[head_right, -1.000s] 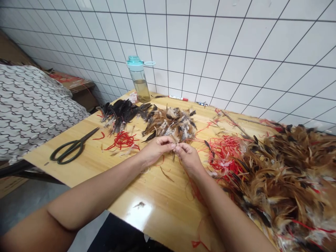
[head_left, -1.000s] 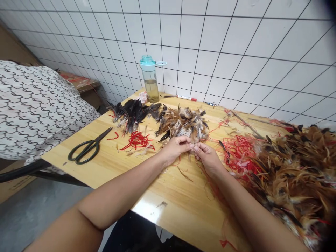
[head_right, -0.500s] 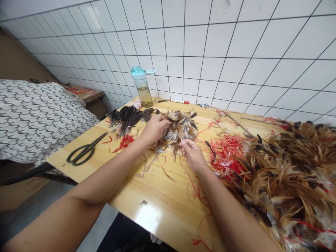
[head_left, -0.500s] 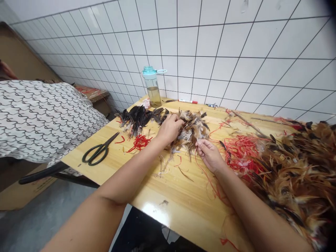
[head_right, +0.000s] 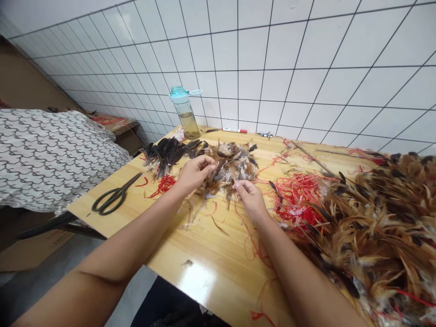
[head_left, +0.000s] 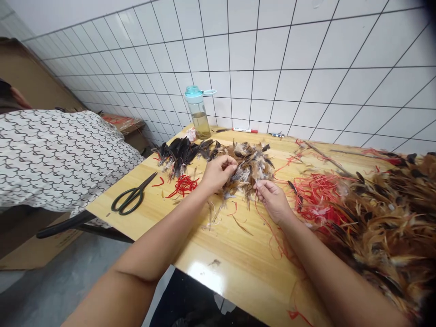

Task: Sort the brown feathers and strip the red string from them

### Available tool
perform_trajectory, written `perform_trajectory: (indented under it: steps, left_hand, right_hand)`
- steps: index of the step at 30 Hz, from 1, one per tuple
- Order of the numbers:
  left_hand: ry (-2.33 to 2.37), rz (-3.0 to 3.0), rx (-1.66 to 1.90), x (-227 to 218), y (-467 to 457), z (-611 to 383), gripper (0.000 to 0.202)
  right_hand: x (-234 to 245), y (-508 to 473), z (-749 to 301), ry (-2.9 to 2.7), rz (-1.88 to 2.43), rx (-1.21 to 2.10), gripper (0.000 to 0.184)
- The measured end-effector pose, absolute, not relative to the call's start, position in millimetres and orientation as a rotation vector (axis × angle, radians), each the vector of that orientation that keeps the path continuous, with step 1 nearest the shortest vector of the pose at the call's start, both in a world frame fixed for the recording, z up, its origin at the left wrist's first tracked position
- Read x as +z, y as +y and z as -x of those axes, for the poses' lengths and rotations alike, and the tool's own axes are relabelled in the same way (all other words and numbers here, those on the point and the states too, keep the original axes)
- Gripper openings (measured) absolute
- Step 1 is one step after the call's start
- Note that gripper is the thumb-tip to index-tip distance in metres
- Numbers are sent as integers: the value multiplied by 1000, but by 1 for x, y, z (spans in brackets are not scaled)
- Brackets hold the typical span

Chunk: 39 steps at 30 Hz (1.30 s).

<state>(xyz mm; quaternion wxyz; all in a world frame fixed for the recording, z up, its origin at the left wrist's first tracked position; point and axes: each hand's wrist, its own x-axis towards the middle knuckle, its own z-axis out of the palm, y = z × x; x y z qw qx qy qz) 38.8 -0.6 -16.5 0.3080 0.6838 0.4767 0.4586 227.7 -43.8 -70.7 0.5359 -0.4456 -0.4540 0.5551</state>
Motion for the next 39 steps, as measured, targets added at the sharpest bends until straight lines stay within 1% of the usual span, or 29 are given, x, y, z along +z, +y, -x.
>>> perform_trajectory:
  steps: [3, 5, 7, 12, 21, 28, 32, 34, 36, 39]
  left_hand:
    - [1037, -1356, 1138, -23, -22, -52, 19]
    - [966, -1220, 1110, -30, -32, -60, 25]
    - [941, -1190, 1103, -35, -36, -64, 26]
    - [969, -1308, 1072, -40, -34, -65, 18]
    - [1018, -1456, 1026, -50, -29, -59, 14]
    - [1039, -1650, 1048, -50, -30, -57, 9]
    - [1014, -1682, 1067, -48, -29, -56, 8]
    - [1032, -1676, 1131, -45, -27, -53, 12]
    - [1110, -1699, 1204, -41, -23, -48, 16]
    - [1225, -1855, 1226, -37, -18, -40, 14]
  right_hand:
    - [-72, -45, -226, -1098, 1111, 1254, 34]
    - [-71, -46, -224, -1125, 1136, 1221, 34]
    - [-69, -48, -221, -1167, 1156, 1197, 35]
    - [-65, -51, -217, -1228, 1218, 1161, 33]
    - [-63, -51, -217, -1298, 1252, 1151, 31]
    - [-64, -52, -217, -1378, 1225, 1156, 34]
    - [-63, -53, -217, -1376, 1223, 1165, 34]
    - [-62, -53, -218, -1352, 1219, 1176, 33]
    - [-63, -52, -220, -1282, 1210, 1193, 32]
    - [-65, -49, -224, -1111, 1164, 1244, 31]
